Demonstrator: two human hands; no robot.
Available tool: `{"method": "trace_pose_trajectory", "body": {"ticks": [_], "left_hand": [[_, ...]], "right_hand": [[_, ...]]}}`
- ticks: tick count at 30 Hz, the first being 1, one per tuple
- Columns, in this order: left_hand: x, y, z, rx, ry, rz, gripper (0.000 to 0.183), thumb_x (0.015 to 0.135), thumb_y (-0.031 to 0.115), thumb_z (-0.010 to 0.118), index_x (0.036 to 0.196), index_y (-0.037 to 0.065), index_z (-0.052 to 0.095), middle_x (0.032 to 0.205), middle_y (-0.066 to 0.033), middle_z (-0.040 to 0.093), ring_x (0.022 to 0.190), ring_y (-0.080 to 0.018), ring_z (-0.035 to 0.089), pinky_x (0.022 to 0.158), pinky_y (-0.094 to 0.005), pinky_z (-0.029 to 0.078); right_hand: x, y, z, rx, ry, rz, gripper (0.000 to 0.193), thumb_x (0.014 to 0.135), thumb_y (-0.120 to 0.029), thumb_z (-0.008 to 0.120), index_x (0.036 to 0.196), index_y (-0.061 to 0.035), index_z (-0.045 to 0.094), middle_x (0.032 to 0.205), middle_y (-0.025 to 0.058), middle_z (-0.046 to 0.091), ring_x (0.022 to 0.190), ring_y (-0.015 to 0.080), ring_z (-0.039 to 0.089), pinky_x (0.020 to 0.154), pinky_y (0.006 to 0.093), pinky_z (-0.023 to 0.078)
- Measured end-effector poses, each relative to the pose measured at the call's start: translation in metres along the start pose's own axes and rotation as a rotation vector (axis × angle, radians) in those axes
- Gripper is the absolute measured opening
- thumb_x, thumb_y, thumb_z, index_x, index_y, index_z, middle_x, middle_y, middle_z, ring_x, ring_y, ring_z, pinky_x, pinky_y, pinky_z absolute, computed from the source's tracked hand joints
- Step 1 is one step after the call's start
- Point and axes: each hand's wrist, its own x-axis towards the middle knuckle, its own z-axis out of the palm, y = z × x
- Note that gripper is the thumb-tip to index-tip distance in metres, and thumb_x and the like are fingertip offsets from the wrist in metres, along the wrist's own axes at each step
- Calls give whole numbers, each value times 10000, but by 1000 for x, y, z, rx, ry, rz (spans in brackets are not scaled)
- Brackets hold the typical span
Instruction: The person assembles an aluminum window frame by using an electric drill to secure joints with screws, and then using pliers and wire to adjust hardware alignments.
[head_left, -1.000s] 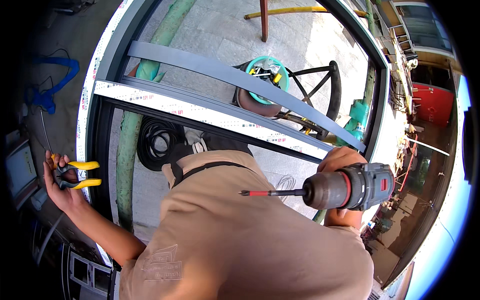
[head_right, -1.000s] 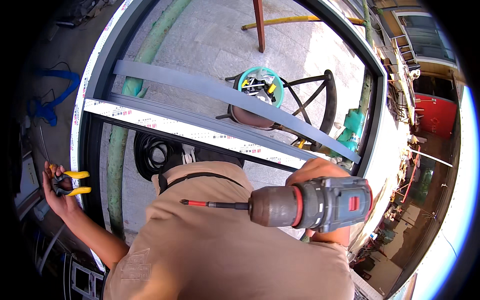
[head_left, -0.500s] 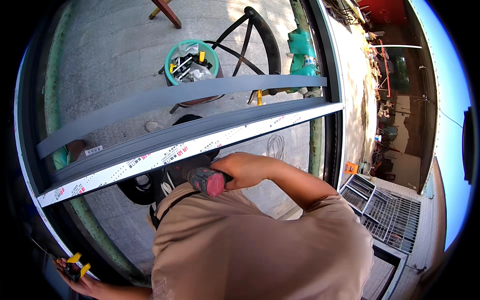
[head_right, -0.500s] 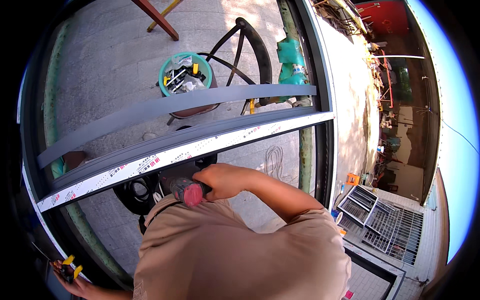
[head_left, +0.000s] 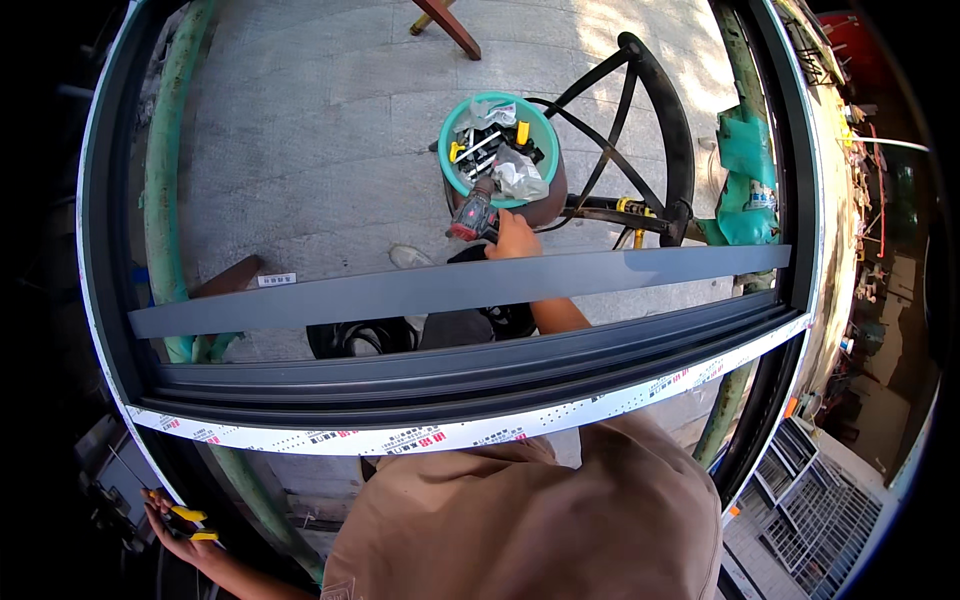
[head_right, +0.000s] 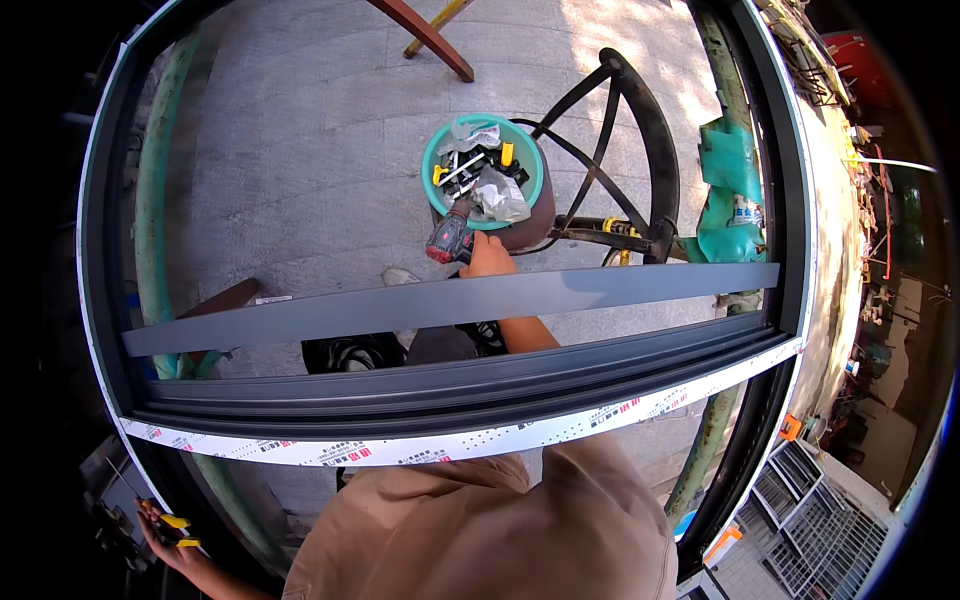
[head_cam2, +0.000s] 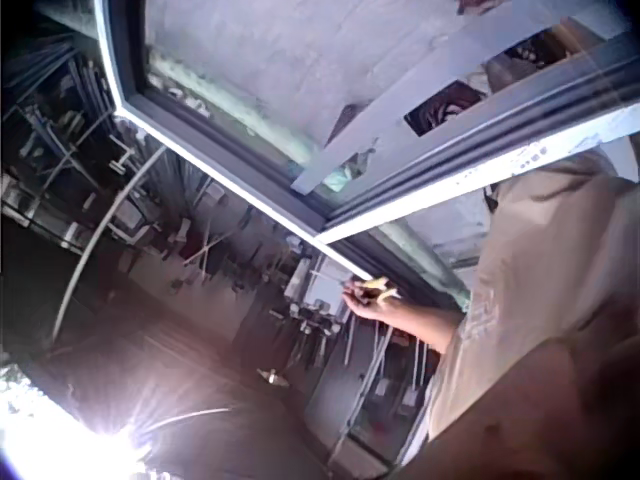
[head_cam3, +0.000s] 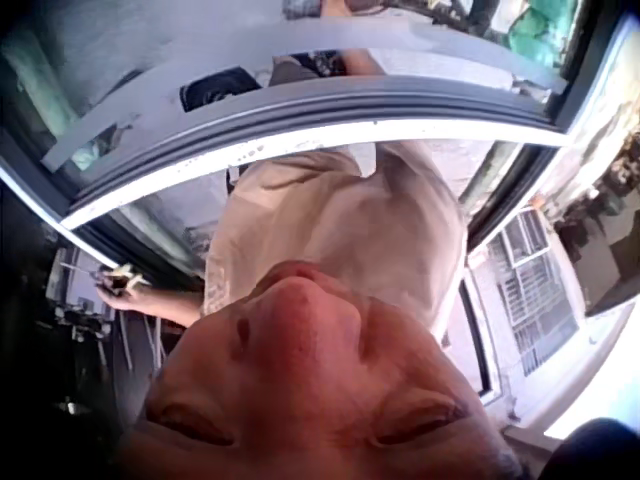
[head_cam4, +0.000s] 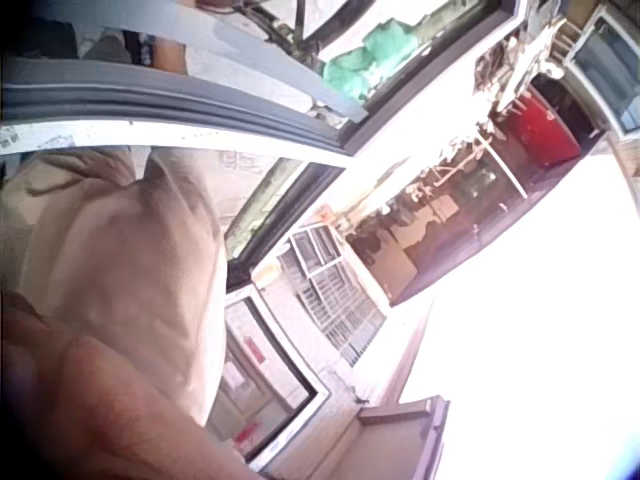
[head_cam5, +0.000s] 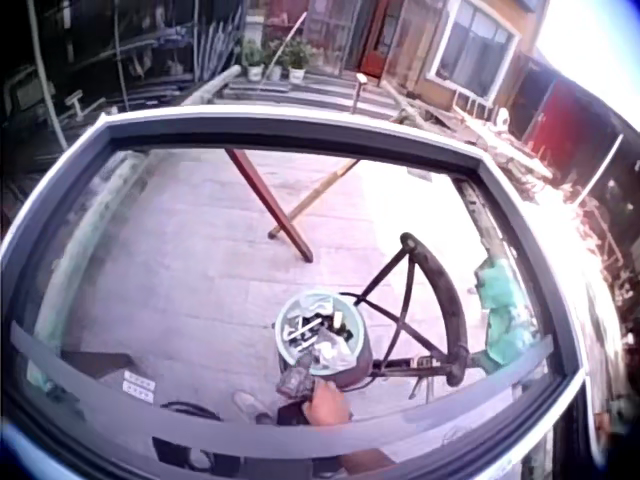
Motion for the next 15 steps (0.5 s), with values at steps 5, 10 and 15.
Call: {"method": "trace_pose_trajectory", "body": {"ticks": [5,10,15], "left_hand": [[-7,-8,65,36,342,79,356,1114,110,551,1411,-85,536,1016,-87,559,869,-126,529,831,-243,493],[-10,-1,45,20,141,67,314,1129,114,510,1379,-74,540,1006,-96,540,872,-140,529,808,-258,529],[-11,4,35,-10,-84,23,309,1139,131,496,1371,-69,538,999,-93,528,857,-132,519,785,-267,541]], "right_hand": [[61,-4,12,-2,137,136,684,813,-204,839,1413,-31,560,1223,256,670,1136,443,689,974,516,565],[103,11,24,-6,132,306,534,902,-106,681,1411,-15,548,1240,256,661,1169,438,672,1003,504,556],[122,18,35,-83,195,248,450,950,-111,631,1388,-18,587,1239,241,668,1183,417,666,1007,488,552]]}}
